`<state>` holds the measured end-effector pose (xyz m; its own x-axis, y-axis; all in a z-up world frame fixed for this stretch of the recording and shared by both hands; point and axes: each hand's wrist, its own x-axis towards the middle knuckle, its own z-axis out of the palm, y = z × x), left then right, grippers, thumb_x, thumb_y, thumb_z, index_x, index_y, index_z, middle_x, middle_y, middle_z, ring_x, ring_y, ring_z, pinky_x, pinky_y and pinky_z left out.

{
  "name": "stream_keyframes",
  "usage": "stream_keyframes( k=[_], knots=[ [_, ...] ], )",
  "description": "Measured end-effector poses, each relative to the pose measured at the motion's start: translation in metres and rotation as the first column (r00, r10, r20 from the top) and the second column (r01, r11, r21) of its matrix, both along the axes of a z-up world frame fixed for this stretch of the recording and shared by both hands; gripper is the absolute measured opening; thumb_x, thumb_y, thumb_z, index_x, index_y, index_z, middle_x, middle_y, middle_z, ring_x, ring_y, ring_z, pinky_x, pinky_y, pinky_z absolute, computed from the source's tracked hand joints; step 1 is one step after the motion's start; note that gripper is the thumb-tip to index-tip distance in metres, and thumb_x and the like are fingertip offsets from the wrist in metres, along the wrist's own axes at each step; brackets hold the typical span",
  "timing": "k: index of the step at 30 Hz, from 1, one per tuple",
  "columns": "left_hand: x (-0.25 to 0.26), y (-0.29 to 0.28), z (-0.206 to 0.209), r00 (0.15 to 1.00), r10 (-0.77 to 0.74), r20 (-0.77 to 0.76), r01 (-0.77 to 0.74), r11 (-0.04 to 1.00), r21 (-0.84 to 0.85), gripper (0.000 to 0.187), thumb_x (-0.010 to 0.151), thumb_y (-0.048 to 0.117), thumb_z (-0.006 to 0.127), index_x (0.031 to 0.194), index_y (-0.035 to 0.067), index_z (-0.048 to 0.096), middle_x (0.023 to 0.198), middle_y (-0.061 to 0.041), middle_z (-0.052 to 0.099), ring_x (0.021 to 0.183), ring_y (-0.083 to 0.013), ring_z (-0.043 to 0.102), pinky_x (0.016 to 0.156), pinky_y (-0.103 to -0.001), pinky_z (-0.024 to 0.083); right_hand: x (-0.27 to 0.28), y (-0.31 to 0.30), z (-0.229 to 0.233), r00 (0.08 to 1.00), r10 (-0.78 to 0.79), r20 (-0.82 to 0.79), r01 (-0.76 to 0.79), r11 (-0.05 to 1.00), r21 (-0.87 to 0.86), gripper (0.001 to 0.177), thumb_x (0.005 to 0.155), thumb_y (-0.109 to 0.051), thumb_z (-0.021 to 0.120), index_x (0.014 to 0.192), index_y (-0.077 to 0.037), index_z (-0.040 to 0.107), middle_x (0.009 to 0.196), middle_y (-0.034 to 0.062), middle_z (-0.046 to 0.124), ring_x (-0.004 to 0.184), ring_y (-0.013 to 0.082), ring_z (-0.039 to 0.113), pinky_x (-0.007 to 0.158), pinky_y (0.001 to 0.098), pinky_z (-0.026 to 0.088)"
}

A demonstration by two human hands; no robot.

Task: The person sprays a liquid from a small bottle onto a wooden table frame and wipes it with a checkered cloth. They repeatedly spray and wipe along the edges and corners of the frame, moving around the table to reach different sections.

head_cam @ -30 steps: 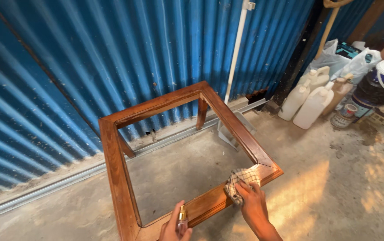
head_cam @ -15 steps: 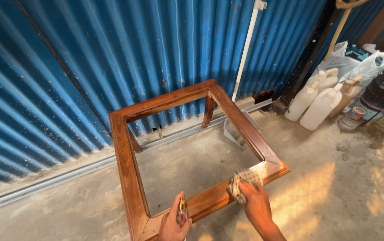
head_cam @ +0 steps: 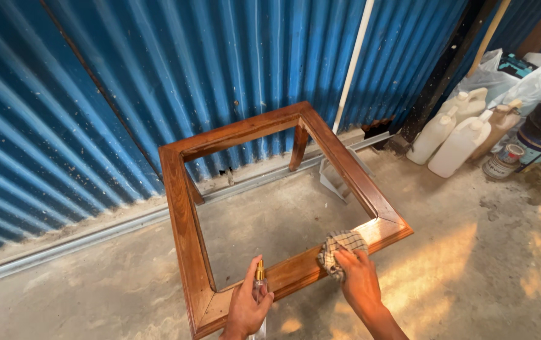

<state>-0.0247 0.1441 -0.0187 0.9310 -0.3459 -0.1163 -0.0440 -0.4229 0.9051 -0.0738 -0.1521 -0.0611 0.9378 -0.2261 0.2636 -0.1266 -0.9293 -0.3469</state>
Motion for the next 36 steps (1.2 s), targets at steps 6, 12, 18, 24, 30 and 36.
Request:
stream_keyframes(
  k=[6,12,18,24,30,36],
  knots=[
    [-0.002,-0.001,-0.003,1.000,0.017,0.011,-0.016,0.999,-0.043,0.089,0.080,0.012,0.071,0.158,0.029,0.031,0.074,-0.004,0.065,0.063,-0.0152,0.060,0.066,-0.030,0.053,0.025,0.036,-0.014,0.995,0.073,0.070,-0.071,0.997,-0.038,0.058,0.068,0.004,0.070,0.125,-0.005,0.066,0.132,0.0106,0.066,0.125,0.0395,0.053,0.101,0.0484,0.044],
    [-0.001,0.000,-0.001,1.000,0.012,0.004,-0.012,1.000,-0.009,0.089,0.080,0.012,0.071,0.158,0.031,0.032,0.075,-0.003,0.066,0.065,-0.0145,0.062,0.068,-0.030,0.054,-0.004,0.049,-0.002,0.967,0.252,-0.014,-0.253,0.964,-0.085,0.082,0.053,0.010,0.067,0.133,-0.007,0.066,0.141,0.0107,0.065,0.128,0.0374,0.053,0.101,0.0471,0.043],
    [-0.002,0.001,0.001,1.000,0.021,-0.011,-0.021,1.000,-0.022,0.088,0.081,0.011,0.071,0.158,0.031,0.033,0.074,-0.003,0.066,0.066,-0.0145,0.063,0.068,-0.031,0.054,0.026,0.038,0.000,0.998,0.037,0.057,-0.035,0.999,-0.024,0.054,0.074,0.003,0.072,0.127,-0.007,0.065,0.135,0.0096,0.066,0.130,0.0366,0.053,0.101,0.0470,0.044],
    [-0.004,0.001,0.005,0.999,0.039,0.001,-0.039,0.998,-0.046,0.087,0.081,0.010,0.071,0.157,0.031,0.034,0.070,-0.004,0.065,0.062,-0.0156,0.062,0.066,-0.031,0.054,0.009,0.080,-0.005,0.936,0.348,-0.054,-0.344,0.936,0.071,0.079,0.055,0.003,0.073,0.133,-0.002,0.063,0.144,0.0158,0.062,0.134,0.0427,0.047,0.101,0.0508,0.040],
    [-0.006,0.002,0.005,0.999,0.042,0.018,-0.041,0.997,-0.060,0.088,0.081,0.009,0.070,0.158,0.030,0.033,0.072,-0.004,0.066,0.063,-0.0162,0.062,0.065,-0.032,0.053,0.001,0.041,-0.033,0.975,0.156,0.160,-0.149,0.987,-0.055,0.046,0.080,0.004,0.069,0.123,-0.011,0.073,0.131,0.0139,0.067,0.126,0.0419,0.056,0.108,0.0447,0.046],
    [-0.005,0.001,0.004,0.998,0.044,0.043,-0.041,0.997,-0.067,0.088,0.080,0.010,0.069,0.158,0.030,0.033,0.071,-0.003,0.065,0.063,-0.0157,0.063,0.066,-0.031,0.054,0.023,0.063,-0.026,0.999,0.033,-0.025,-0.033,0.999,-0.040,0.054,0.077,0.004,0.065,0.128,-0.015,0.071,0.130,0.0101,0.068,0.122,0.0356,0.057,0.103,0.0434,0.048]
  ],
)
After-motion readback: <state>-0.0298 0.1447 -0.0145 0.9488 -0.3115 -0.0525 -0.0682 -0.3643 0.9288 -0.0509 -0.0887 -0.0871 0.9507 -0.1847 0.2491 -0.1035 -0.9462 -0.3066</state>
